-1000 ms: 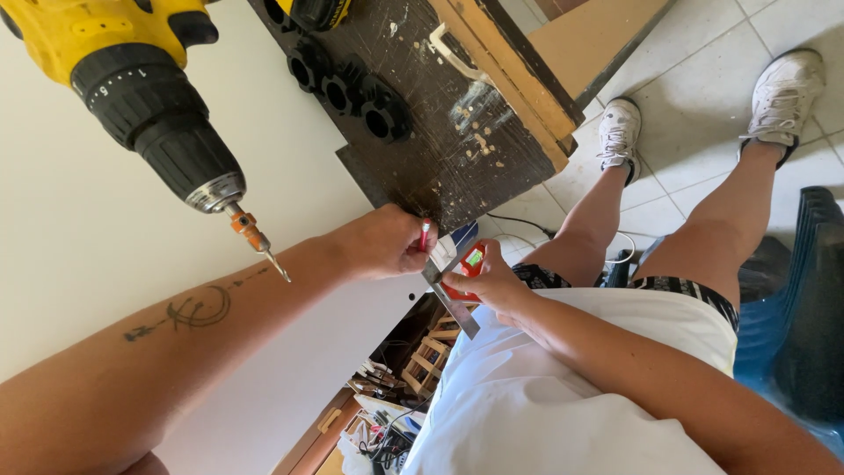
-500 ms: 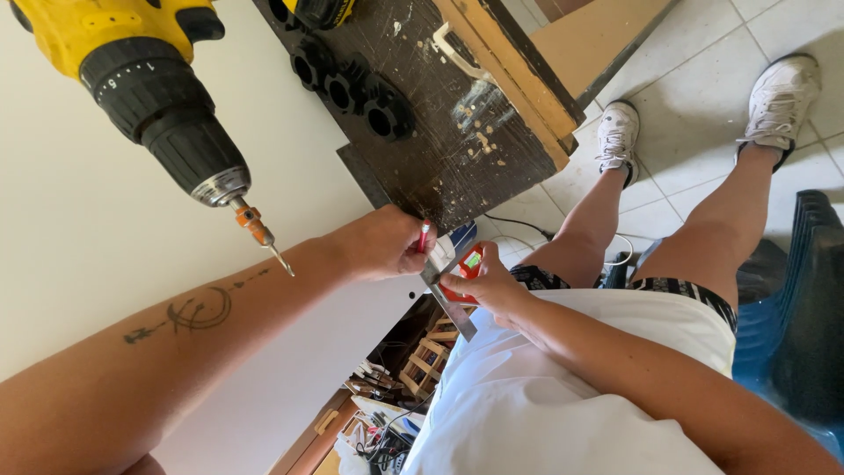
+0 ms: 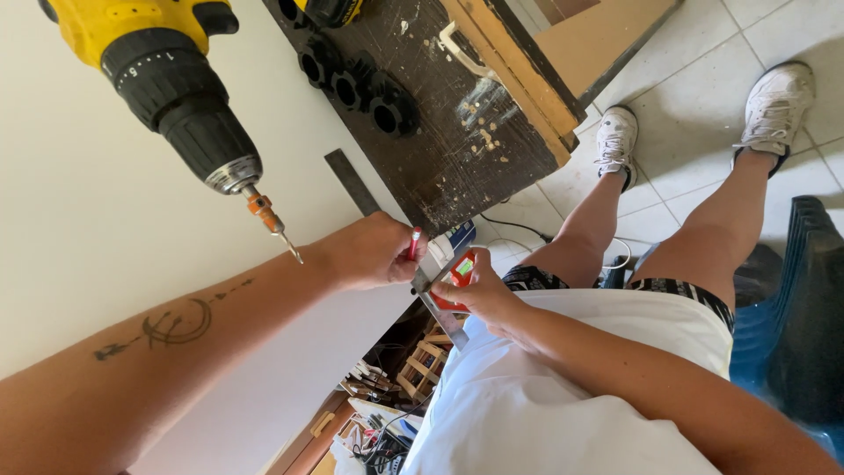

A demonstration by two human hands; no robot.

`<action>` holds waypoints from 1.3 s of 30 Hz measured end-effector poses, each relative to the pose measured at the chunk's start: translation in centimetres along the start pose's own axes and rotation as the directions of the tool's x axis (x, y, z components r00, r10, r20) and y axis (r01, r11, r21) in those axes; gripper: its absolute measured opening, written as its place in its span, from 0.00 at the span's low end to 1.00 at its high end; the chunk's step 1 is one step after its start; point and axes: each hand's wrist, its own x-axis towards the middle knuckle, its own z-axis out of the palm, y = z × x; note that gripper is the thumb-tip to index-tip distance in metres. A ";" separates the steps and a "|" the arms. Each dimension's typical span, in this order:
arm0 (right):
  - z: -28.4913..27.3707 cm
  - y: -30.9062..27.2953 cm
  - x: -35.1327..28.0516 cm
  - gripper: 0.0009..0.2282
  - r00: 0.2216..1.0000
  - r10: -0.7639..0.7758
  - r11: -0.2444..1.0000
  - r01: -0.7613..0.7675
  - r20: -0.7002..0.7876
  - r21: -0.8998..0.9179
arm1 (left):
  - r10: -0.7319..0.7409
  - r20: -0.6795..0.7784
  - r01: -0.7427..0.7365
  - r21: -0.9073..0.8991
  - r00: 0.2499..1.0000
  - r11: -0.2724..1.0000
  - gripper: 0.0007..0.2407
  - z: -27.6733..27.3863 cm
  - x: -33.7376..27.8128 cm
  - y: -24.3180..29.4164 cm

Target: Attaching plastic feet to the bottom of a white cabinet using a power drill and a combination square for alignment.

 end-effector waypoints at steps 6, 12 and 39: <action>1.5 -1.3 -2.1 0.42 0.999 0.035 0.997 -0.033 0.036 -0.063 | -0.026 0.004 0.026 0.003 1.000 1.000 0.07 -0.6 -2.2 1.3; 1.9 -1.2 -2.5 0.42 0.997 0.040 0.993 -0.033 0.060 -0.114 | -0.050 -0.016 0.050 -0.002 0.999 0.999 0.07 -0.2 -3.0 1.2; -0.3 0.2 0.0 0.42 0.999 -0.013 1.000 0.012 0.046 0.008 | -0.041 -0.015 0.040 -0.071 0.999 0.997 0.06 -0.7 -0.4 1.1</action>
